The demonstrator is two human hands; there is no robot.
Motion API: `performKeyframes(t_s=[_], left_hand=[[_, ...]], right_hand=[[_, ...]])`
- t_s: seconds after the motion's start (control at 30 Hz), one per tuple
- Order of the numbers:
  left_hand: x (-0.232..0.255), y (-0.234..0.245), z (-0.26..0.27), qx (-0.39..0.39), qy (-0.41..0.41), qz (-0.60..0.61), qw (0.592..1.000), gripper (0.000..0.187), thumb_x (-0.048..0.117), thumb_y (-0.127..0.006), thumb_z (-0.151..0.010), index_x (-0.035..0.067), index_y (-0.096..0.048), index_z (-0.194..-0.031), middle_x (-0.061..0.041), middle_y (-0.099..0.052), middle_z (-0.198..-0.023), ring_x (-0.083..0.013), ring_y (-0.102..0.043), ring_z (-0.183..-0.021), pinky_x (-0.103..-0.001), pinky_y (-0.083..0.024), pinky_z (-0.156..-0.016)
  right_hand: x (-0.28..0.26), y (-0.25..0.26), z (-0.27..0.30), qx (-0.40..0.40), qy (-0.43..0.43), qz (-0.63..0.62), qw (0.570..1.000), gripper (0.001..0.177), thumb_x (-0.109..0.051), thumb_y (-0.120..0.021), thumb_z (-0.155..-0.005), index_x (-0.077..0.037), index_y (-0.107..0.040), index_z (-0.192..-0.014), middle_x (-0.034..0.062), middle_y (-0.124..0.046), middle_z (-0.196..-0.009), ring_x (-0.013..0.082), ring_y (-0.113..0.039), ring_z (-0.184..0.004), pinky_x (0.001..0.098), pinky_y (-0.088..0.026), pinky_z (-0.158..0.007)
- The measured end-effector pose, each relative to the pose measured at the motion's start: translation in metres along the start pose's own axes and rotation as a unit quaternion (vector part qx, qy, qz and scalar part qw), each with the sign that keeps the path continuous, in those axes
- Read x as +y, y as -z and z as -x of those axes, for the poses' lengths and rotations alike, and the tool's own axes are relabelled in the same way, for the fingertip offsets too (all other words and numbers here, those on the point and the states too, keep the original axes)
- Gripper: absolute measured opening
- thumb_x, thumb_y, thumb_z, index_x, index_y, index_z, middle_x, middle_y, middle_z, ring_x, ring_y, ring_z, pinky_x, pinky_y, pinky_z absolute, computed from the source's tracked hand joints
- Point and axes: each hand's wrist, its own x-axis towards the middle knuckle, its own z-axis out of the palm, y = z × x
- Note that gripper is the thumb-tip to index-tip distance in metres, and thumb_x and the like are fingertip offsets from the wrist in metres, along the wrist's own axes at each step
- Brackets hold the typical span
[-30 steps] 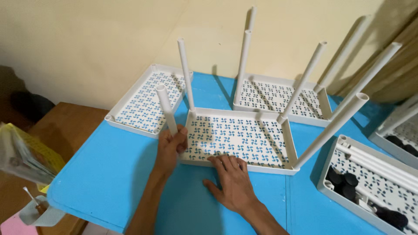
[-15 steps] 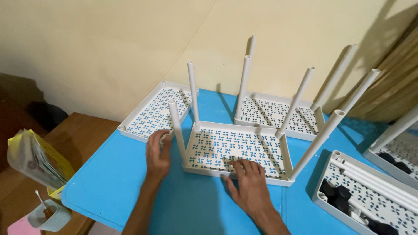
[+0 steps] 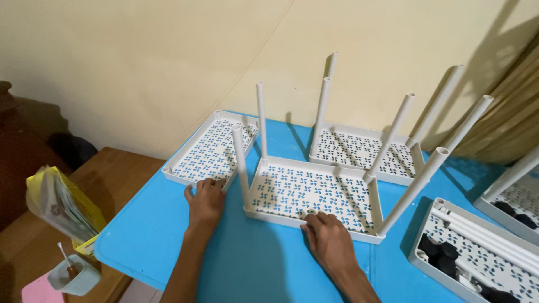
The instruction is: The person assembles plastic shelving units by inserting white cylindrical legs into the corner holes of patterned trays. They handle multiple trays and legs, repeatedly inserting legs into each tray to form upright structures on a blue table.
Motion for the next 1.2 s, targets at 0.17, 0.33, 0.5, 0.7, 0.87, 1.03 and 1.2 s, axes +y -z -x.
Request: performKeyframes(t_s=[0.17,0.33,0.5,0.7,0.87,1.03,1.2], left_hand=[[0.005,0.011,0.02,0.056,-0.052,0.002,0.997,0.031,0.02,-0.066,-0.09,0.016,-0.07,-0.12,-0.005,-0.066,-0.112,-0.0239,-0.057,-0.115,-0.066,-0.027,-0.11],[0.007,0.019,0.042,0.188,-0.154,-0.027,0.97,0.025,0.02,-0.07,-0.089,0.015,-0.071,-0.114,-0.006,-0.067,-0.107,-0.0263,-0.06,-0.107,-0.064,-0.031,-0.107],[0.019,0.03,0.059,0.112,-0.092,-0.01,0.989,0.031,0.024,-0.074,-0.081,0.016,-0.073,-0.111,-0.006,-0.069,-0.098,-0.0266,-0.06,-0.105,-0.056,-0.035,-0.106],[0.03,0.042,0.082,0.048,-0.049,0.016,0.998,0.033,0.028,-0.07,-0.087,0.016,-0.072,-0.118,-0.004,-0.07,-0.101,-0.0242,-0.059,-0.105,-0.054,-0.034,-0.105],[0.042,0.053,0.099,0.031,-0.023,0.014,0.999,0.035,0.033,-0.068,-0.088,0.018,-0.071,-0.12,-0.005,-0.068,-0.103,-0.0249,-0.058,-0.108,-0.054,-0.033,-0.104],[0.053,0.059,0.113,-0.003,0.014,0.015,1.0,0.04,0.037,-0.068,-0.088,0.021,-0.071,-0.124,-0.005,-0.068,-0.104,-0.0254,-0.057,-0.106,-0.054,-0.033,-0.103],[0.057,0.065,0.125,0.005,0.018,0.047,0.999,0.038,0.037,-0.069,-0.086,0.019,-0.072,-0.119,-0.003,-0.07,-0.103,-0.0254,-0.059,-0.105,-0.052,-0.035,-0.1]], right_hand=[[-0.013,0.004,-0.003,0.032,-0.011,-0.049,0.998,0.028,-0.017,-0.074,-0.086,-0.001,-0.071,-0.109,0.019,-0.07,-0.104,0.0365,-0.068,-0.096,0.043,-0.055,-0.085],[-0.031,0.025,0.005,0.04,0.071,-0.069,0.994,0.038,-0.015,-0.075,-0.081,0.003,-0.067,-0.113,0.0203,-0.062,-0.119,0.0374,-0.062,-0.11,0.0431,-0.052,-0.091],[-0.022,0.056,0.029,-0.012,0.091,-0.109,0.99,0.029,-0.016,-0.076,-0.081,-0.004,-0.072,-0.107,0.0122,-0.066,-0.113,0.0303,-0.066,-0.11,0.0406,-0.054,-0.091],[0.028,0.073,0.06,0.039,0.015,-0.081,0.996,0.017,-0.016,-0.076,-0.08,-0.009,-0.076,-0.096,0.0077,-0.077,-0.097,0.0285,-0.074,-0.097,0.0387,-0.057,-0.088],[0.067,0.087,0.076,0.089,-0.11,-0.031,0.989,0.018,-0.02,-0.078,-0.084,-0.01,-0.077,-0.099,0.0095,-0.079,-0.094,0.0227,-0.079,-0.085,0.0358,-0.061,-0.075],[0.08,0.088,0.074,0.104,-0.258,-0.085,0.957,0.051,-0.02,-0.082,-0.082,0.002,-0.061,-0.122,0.0149,-0.073,-0.096,0.0258,-0.077,-0.068,0.0366,-0.06,-0.059],[0.078,0.079,0.063,0.03,-0.284,-0.071,0.956,0.066,-0.024,-0.085,-0.084,-0.003,-0.055,-0.138,0.017,-0.077,-0.089,0.0269,-0.079,-0.073,0.0378,-0.06,-0.064]])
